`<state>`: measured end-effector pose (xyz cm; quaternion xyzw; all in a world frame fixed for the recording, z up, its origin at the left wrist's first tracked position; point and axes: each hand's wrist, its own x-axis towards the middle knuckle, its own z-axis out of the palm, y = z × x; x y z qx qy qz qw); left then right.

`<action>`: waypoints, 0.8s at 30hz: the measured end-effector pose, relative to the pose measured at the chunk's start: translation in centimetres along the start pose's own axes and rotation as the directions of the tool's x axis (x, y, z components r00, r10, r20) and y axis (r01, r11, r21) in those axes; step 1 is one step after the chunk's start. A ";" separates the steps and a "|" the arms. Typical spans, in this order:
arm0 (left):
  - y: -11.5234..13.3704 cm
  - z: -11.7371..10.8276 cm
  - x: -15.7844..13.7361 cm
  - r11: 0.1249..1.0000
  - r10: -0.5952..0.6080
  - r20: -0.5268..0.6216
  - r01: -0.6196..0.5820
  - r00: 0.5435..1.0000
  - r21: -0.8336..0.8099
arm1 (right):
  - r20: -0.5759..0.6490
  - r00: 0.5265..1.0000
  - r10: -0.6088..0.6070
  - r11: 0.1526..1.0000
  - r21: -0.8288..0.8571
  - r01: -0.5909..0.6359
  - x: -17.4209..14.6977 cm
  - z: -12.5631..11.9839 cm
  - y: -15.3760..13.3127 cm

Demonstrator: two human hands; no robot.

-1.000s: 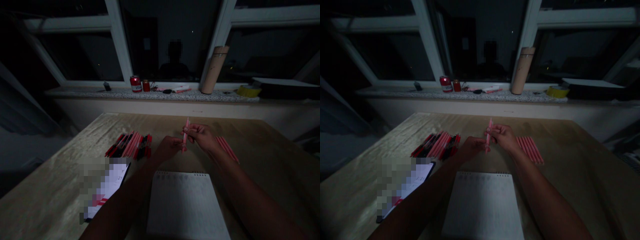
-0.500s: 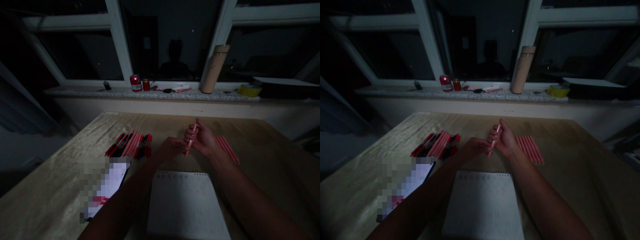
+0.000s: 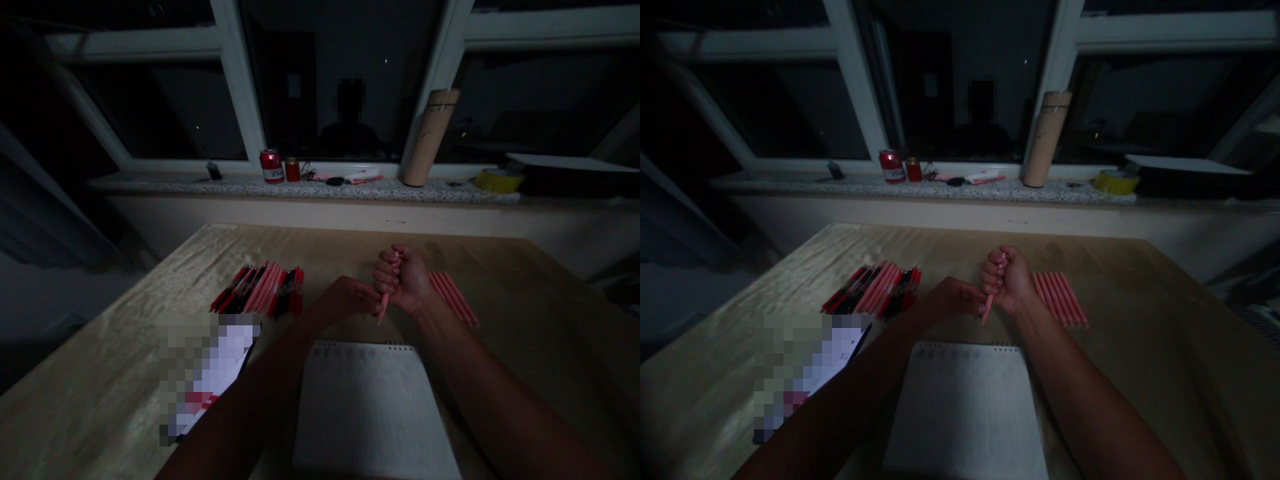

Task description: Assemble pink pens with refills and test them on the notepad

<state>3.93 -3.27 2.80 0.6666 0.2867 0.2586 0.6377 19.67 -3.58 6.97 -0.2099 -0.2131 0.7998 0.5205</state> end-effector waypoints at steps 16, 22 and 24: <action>1.1 0.1 -0.5 0.995 0.012 0.059 -0.018 0.998 0.098 | 0.046 0.998 -0.039 0.997 -0.070 0.043 0.0 -0.3 0.0; 1.7 0.3 -0.7 0.994 0.011 0.066 -0.018 0.998 0.107 | 0.036 0.999 -0.024 0.999 -0.024 0.025 -0.1 -0.1 0.0; 1.8 0.3 -0.7 0.995 0.003 0.059 -0.009 0.998 0.103 | 0.024 0.999 -0.027 0.999 -0.030 0.027 -0.1 0.0 0.0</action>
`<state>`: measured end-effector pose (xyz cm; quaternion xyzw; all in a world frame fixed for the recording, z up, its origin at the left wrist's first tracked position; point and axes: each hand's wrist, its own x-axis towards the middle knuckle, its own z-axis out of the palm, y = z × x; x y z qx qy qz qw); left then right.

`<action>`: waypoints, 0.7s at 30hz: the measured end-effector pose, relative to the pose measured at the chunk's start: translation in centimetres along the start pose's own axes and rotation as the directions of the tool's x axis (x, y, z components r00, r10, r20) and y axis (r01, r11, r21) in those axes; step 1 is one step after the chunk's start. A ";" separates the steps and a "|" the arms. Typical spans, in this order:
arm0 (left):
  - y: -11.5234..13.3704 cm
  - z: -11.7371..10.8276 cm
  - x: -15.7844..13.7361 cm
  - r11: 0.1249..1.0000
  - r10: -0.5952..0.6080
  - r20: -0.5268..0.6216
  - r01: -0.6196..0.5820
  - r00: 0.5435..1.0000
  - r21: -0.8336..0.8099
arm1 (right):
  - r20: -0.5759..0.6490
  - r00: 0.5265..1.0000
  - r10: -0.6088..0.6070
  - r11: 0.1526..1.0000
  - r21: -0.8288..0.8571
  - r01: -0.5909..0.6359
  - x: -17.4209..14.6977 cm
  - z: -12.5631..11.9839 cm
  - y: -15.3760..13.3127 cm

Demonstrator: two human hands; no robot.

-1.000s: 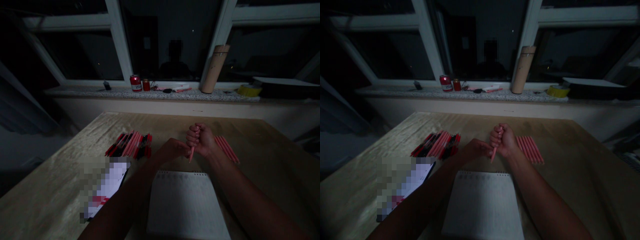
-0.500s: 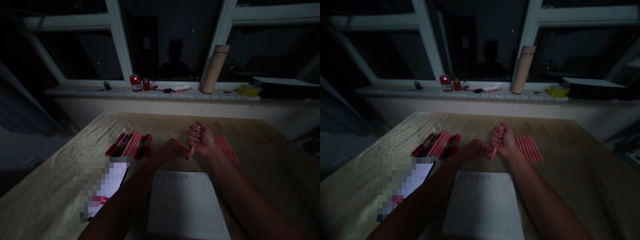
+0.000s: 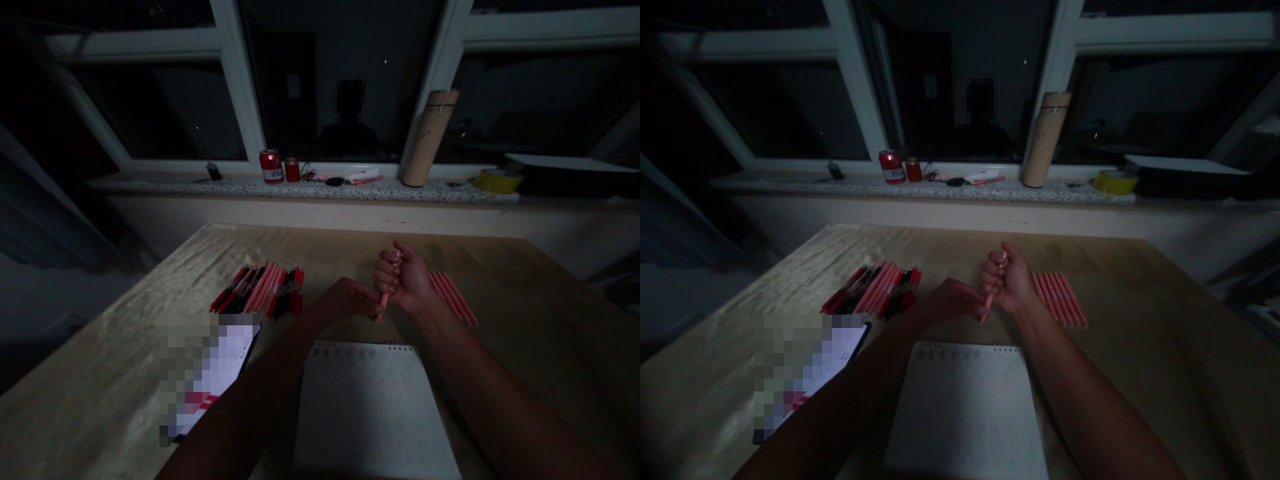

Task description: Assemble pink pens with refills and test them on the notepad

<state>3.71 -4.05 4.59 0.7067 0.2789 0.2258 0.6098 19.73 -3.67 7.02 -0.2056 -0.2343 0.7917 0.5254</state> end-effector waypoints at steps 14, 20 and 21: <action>-0.7 -0.4 0.2 0.997 -0.024 -0.046 0.020 0.999 -0.081 | -0.003 0.999 -0.040 0.981 -0.190 0.039 -0.3 1.1 -0.2; -0.7 -0.9 0.3 0.981 -0.065 -0.111 0.043 0.992 -0.191 | -0.039 0.982 -0.182 0.770 -0.626 0.118 0.0 0.6 0.4; -0.7 -1.0 0.3 0.979 -0.071 -0.104 0.049 0.992 -0.196 | -0.031 0.983 -0.180 0.722 -0.683 0.111 0.0 0.3 0.4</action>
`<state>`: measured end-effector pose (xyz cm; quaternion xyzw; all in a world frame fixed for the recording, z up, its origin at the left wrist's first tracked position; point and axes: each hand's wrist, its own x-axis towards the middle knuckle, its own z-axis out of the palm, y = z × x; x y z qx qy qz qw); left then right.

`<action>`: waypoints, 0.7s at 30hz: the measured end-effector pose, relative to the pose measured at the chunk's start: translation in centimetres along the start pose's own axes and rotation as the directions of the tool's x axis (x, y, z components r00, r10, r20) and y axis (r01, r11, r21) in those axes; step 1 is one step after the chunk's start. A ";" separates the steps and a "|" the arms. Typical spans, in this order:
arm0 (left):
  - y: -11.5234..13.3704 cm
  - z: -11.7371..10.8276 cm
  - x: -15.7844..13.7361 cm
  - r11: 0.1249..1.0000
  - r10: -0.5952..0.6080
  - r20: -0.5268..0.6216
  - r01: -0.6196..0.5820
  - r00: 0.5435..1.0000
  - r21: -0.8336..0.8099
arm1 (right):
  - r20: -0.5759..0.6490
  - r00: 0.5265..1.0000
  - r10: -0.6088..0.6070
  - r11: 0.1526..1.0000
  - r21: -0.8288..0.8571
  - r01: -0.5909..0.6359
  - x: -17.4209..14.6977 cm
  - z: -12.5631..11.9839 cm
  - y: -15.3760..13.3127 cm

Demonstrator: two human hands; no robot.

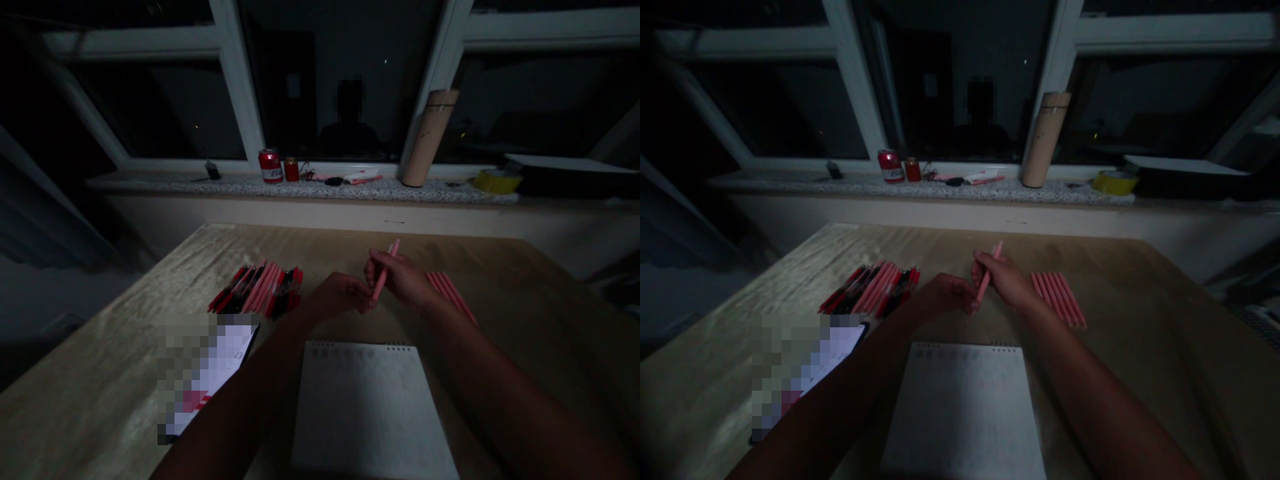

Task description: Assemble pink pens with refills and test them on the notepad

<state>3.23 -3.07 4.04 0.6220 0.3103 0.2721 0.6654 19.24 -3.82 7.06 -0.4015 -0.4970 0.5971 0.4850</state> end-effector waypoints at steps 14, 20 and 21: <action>0.6 1.0 -0.7 0.873 -0.086 0.134 0.010 0.987 0.487 | -0.116 0.993 0.037 0.929 0.370 0.009 -3.8 -0.9 0.8; 0.8 1.9 -1.0 0.863 -0.047 0.208 -0.065 0.977 0.501 | -0.063 0.998 0.008 0.846 0.532 0.027 -4.4 -1.2 0.9; 0.8 1.9 -1.0 0.871 -0.038 0.210 -0.071 0.977 0.485 | -0.065 0.998 0.001 0.858 0.512 0.032 -4.5 -1.3 0.9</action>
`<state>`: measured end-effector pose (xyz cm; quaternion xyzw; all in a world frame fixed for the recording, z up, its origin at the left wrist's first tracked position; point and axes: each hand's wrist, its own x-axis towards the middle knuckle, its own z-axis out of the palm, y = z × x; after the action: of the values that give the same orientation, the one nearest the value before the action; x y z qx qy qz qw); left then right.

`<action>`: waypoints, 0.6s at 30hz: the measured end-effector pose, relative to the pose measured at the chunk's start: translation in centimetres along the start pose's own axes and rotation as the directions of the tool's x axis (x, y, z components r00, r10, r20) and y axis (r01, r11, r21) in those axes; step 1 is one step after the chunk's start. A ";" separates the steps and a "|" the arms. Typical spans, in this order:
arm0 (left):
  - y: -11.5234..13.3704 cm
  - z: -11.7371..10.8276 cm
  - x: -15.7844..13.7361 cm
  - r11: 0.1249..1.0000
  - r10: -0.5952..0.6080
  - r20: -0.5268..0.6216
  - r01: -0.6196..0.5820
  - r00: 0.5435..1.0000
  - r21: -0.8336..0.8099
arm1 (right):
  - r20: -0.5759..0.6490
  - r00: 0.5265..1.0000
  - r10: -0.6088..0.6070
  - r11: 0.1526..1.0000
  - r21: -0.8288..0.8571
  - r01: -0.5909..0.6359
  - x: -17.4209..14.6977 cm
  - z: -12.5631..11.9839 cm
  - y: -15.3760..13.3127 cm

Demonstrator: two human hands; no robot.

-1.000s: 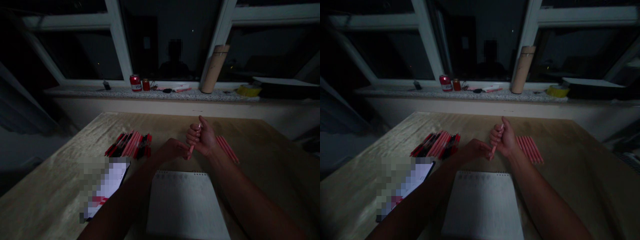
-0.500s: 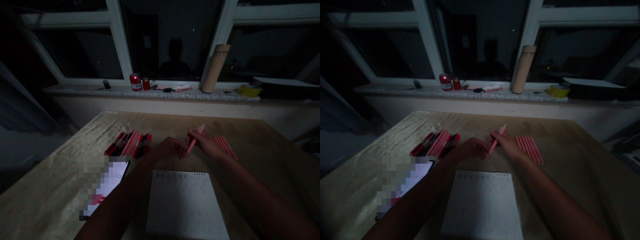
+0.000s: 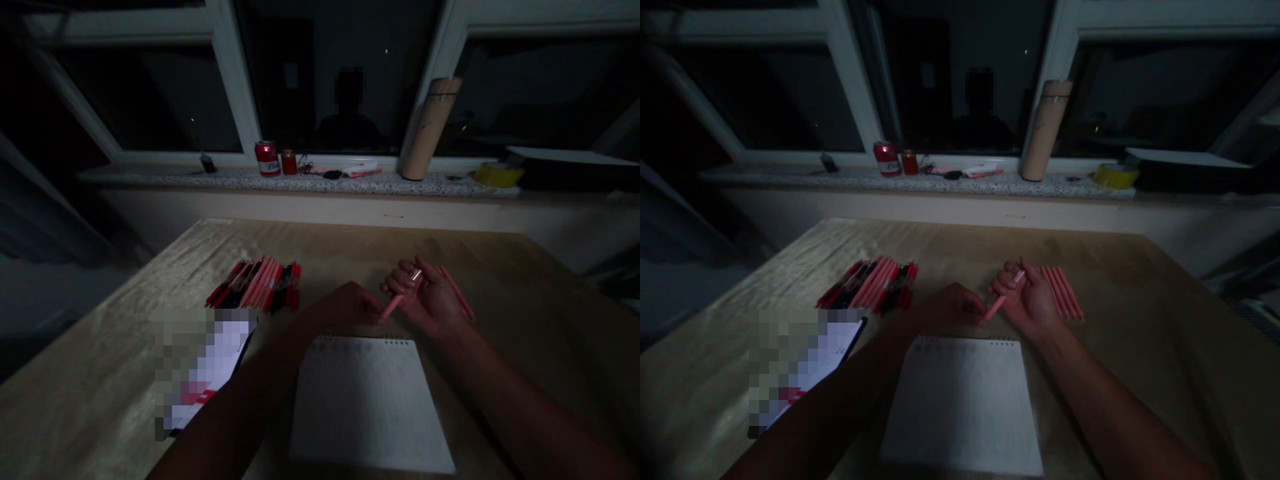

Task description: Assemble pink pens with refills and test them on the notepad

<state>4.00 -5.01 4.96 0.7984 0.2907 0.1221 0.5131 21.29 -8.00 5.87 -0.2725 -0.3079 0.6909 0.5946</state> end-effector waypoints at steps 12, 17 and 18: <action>-0.9 -0.6 -0.4 0.980 -0.170 0.075 0.161 0.983 0.118 | -0.070 0.997 0.020 0.603 -0.795 -0.068 -2.9 -1.7 0.7; -1.3 -0.2 -0.3 0.940 -0.214 0.083 0.182 0.973 0.288 | 0.028 0.989 0.146 0.544 -0.837 -0.057 -4.2 -2.4 1.1; -1.2 -0.1 -0.2 0.931 -0.216 0.078 0.181 0.973 0.316 | 0.024 0.987 0.156 0.544 -0.837 -0.066 -4.3 -2.5 1.3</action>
<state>3.34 -4.70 3.97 0.8403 0.3562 -0.0219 0.4080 22.89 -12.19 3.29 -0.5070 -0.6084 0.5110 0.3341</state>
